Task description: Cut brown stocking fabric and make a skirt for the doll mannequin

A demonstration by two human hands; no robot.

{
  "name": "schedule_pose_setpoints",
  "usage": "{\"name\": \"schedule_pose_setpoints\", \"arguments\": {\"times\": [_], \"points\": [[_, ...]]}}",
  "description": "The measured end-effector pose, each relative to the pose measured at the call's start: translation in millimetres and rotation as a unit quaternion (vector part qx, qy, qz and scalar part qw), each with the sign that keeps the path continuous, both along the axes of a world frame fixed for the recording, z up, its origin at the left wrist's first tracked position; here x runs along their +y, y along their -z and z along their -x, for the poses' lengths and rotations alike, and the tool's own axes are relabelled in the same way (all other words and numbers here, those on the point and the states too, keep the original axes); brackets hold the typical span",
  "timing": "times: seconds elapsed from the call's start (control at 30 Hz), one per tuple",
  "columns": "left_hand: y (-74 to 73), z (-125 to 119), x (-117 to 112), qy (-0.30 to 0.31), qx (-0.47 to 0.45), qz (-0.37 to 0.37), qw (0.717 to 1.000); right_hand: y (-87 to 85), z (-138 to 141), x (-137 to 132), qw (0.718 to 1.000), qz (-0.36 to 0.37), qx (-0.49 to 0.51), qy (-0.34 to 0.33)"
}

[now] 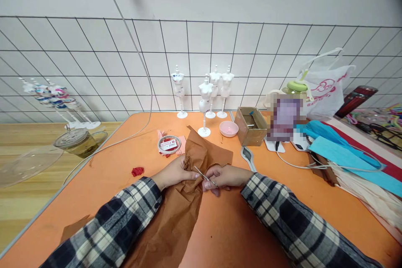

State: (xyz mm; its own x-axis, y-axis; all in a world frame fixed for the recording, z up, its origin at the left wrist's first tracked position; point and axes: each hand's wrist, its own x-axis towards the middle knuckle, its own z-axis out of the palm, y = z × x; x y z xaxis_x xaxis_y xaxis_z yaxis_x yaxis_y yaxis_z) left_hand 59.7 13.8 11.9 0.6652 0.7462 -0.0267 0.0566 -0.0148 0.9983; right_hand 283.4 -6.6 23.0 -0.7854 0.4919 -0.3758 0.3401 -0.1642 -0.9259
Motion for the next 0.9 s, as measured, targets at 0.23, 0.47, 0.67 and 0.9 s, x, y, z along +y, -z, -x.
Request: {"name": "schedule_pose_setpoints", "arguments": {"times": [0.23,0.47,0.67,0.9], "points": [[-1.1,-0.9,0.3,0.004,-0.013,0.017,1.0,7.1,1.4,1.6,1.0,-0.017,0.002,0.015],[-2.7,1.7,-3.7,-0.041,-0.069,0.073,0.994,9.7,2.3,2.0,0.998,-0.011,0.032,0.047],[-1.8,3.5,-3.8,-0.051,-0.105,0.113,0.987,4.5,-0.1,0.4,0.999,0.001,0.031,0.034],[-1.9,2.9,-1.7,-0.018,-0.064,0.069,0.995,-3.0,-2.1,-1.8,0.999,0.004,0.035,-0.016]]}}
